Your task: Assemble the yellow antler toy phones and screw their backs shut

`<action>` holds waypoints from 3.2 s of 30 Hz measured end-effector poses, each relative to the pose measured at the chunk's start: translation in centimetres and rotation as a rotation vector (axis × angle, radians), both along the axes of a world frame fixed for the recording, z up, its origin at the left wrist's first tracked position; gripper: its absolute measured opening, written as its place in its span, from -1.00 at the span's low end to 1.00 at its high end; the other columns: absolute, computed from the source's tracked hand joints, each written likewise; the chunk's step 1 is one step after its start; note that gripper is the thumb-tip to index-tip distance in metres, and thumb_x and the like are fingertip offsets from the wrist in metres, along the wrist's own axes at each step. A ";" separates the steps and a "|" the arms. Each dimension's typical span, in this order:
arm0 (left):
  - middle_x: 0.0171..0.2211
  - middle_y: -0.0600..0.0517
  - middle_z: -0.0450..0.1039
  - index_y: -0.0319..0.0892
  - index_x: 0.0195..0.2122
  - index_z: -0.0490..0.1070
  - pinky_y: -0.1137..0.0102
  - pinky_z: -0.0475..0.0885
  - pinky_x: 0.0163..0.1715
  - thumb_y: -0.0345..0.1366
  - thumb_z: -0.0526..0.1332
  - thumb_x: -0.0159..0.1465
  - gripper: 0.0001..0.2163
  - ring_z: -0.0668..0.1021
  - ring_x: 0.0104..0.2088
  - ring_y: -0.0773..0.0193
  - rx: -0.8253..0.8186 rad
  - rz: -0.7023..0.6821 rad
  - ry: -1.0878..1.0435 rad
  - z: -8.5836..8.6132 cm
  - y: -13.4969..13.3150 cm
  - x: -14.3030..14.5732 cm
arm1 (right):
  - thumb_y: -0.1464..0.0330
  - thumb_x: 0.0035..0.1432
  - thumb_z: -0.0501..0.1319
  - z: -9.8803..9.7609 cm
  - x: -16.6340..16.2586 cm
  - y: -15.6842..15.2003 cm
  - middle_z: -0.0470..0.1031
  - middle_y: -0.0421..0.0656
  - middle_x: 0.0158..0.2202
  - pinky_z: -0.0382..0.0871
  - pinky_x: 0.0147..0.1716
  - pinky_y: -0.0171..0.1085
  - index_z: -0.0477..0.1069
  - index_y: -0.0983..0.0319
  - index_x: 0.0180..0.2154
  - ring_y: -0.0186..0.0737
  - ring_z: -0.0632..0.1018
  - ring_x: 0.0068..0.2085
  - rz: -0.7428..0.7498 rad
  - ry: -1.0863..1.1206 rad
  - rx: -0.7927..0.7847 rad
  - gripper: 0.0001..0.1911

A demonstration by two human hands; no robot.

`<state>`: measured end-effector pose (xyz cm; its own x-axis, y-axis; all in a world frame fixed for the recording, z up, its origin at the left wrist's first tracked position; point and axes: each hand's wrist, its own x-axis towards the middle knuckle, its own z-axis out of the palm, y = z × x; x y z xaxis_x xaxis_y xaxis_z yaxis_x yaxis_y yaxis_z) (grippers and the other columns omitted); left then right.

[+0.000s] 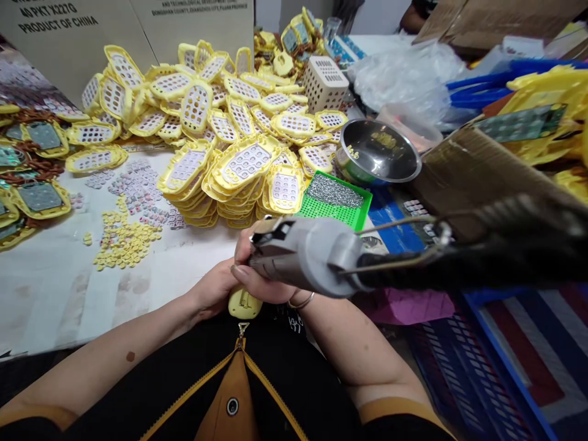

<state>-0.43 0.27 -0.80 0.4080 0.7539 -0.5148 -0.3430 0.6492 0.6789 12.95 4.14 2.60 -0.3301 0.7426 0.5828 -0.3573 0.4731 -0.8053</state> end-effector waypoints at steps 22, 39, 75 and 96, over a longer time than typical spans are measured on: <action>-0.08 -0.10 0.54 -0.10 0.12 0.23 0.13 0.52 -0.07 -0.31 0.33 0.19 -0.52 0.61 -0.11 0.07 -0.183 0.141 -0.093 0.7 0.6 -0.5 | 0.21 0.09 0.31 -1.9 5.9 3.0 0.33 -0.34 -0.61 0.38 -0.57 -0.22 0.36 0.03 -0.18 -0.29 0.41 -0.62 -0.512 0.022 -0.016 -0.76; -0.07 -0.09 0.54 -0.09 0.12 0.21 0.11 0.50 -0.02 -0.31 0.29 0.23 -0.54 0.60 -0.05 0.05 -0.207 0.150 -0.130 0.6 0.8 -0.5 | 0.26 0.10 0.32 -2.8 6.1 2.9 0.38 -0.33 -0.59 0.38 -0.57 -0.24 0.39 0.06 -0.20 -0.30 0.43 -0.60 -0.511 0.043 -0.063 -0.80; -0.22 -0.02 0.54 -0.16 -0.01 0.31 0.20 0.51 -0.04 -0.38 0.23 0.26 -0.73 0.60 -0.21 0.22 -0.091 0.317 0.007 0.7 0.3 0.8 | 0.46 0.02 0.24 -0.5 2.3 -4.8 0.33 -0.30 -0.58 0.37 -0.59 -0.29 0.33 0.16 -0.33 -0.33 0.40 -0.60 -0.007 0.114 -0.050 -0.85; -0.15 -0.05 0.56 -0.08 0.11 0.26 0.12 0.55 -0.09 -0.36 0.25 0.25 -0.60 0.63 -0.21 0.15 -0.147 0.249 0.010 1.1 0.5 0.6 | 0.23 0.11 0.32 -2.7 6.8 2.9 0.33 -0.32 -0.60 0.33 -0.59 -0.25 0.43 0.05 -0.19 -0.31 0.43 -0.60 -0.472 0.055 -0.052 -0.80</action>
